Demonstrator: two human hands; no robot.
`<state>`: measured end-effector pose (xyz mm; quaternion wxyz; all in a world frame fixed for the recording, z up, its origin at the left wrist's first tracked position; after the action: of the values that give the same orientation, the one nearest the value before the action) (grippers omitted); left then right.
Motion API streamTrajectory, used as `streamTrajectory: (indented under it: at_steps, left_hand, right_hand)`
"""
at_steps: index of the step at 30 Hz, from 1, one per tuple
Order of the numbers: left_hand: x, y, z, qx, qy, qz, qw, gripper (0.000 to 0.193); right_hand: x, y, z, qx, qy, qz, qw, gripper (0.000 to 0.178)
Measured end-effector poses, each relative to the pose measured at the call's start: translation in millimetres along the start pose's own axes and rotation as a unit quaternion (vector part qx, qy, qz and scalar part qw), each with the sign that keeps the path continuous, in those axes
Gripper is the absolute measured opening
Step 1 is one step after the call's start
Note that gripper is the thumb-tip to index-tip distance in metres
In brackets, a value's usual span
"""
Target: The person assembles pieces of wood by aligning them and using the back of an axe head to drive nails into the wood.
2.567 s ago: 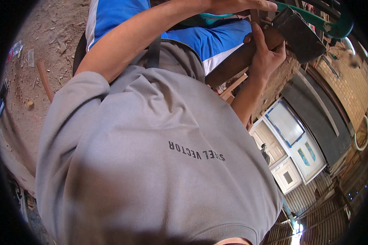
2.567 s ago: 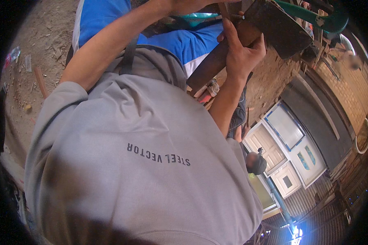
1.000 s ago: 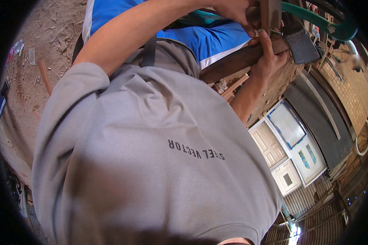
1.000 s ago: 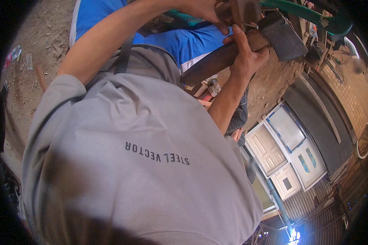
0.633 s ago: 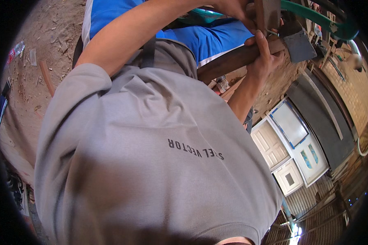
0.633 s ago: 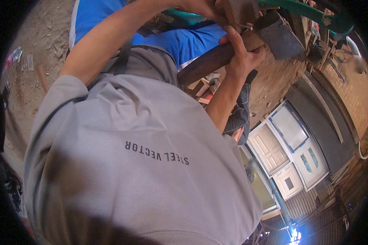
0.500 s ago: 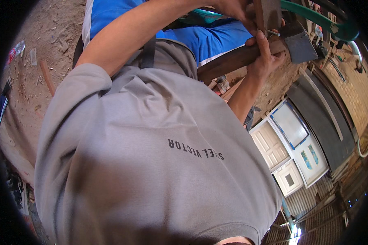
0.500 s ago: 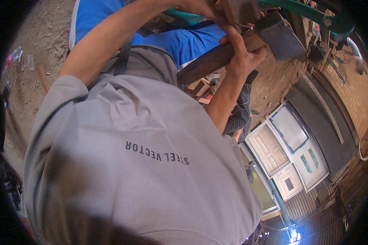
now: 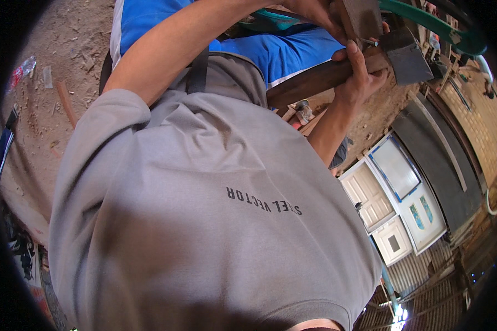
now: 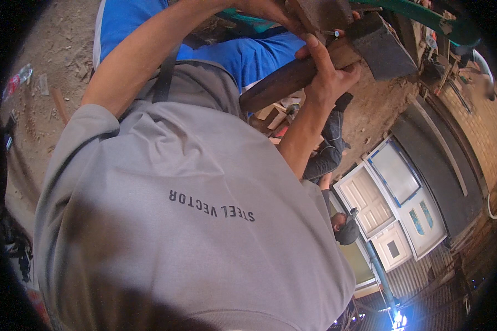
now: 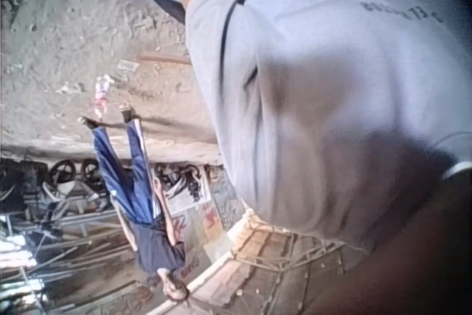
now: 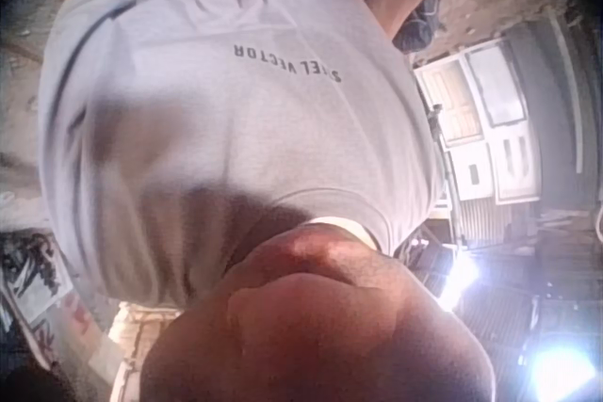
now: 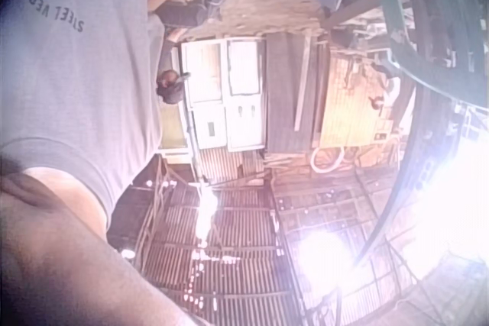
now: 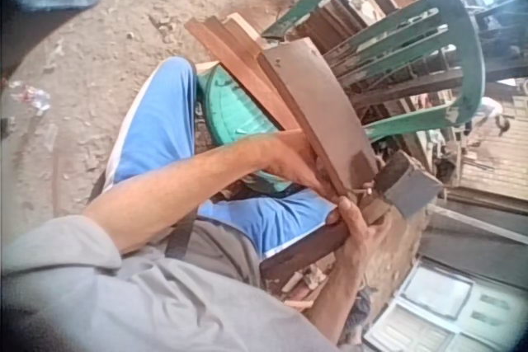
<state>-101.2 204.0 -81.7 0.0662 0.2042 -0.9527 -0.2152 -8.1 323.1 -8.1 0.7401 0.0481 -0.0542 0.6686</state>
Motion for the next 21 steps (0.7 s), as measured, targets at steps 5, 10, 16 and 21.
streamTrajectory:
  at_steps: [5,10,16,21]
  left_hand:
    - [-4.1,-3.8,15.6,0.07,0.005,0.032,0.997,0.048]
    - [-15.8,-1.6,34.5,0.0,-0.439,0.038,0.898,0.043]
    - [-10.0,-5.2,-8.1,0.14,-0.05,0.084,0.985,0.041]
    - [-12.7,-7.0,18.6,0.035,-0.202,0.023,0.979,0.047]
  right_hand:
    - [3.8,-1.5,-4.5,-0.022,-0.008,-0.001,1.0,0.051]
    - [3.3,2.0,-7.6,-0.024,0.025,0.019,0.999,0.049]
    - [8.6,10.6,-12.3,0.021,0.066,0.022,0.997,0.044]
    - [12.6,6.8,-14.6,-0.004,0.062,0.027,0.998,0.043]
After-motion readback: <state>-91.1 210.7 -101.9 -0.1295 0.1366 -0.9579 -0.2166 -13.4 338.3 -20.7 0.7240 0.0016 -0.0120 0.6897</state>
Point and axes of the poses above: each hand's wrist, its own y-axis towards the middle knuckle, its own x-axis out of the back of the hand, z = x × y, the point moved 7 cm from there along y, towards the middle knuckle, and after that the axes turned 12 degrees about z, right-handed, at the moved point
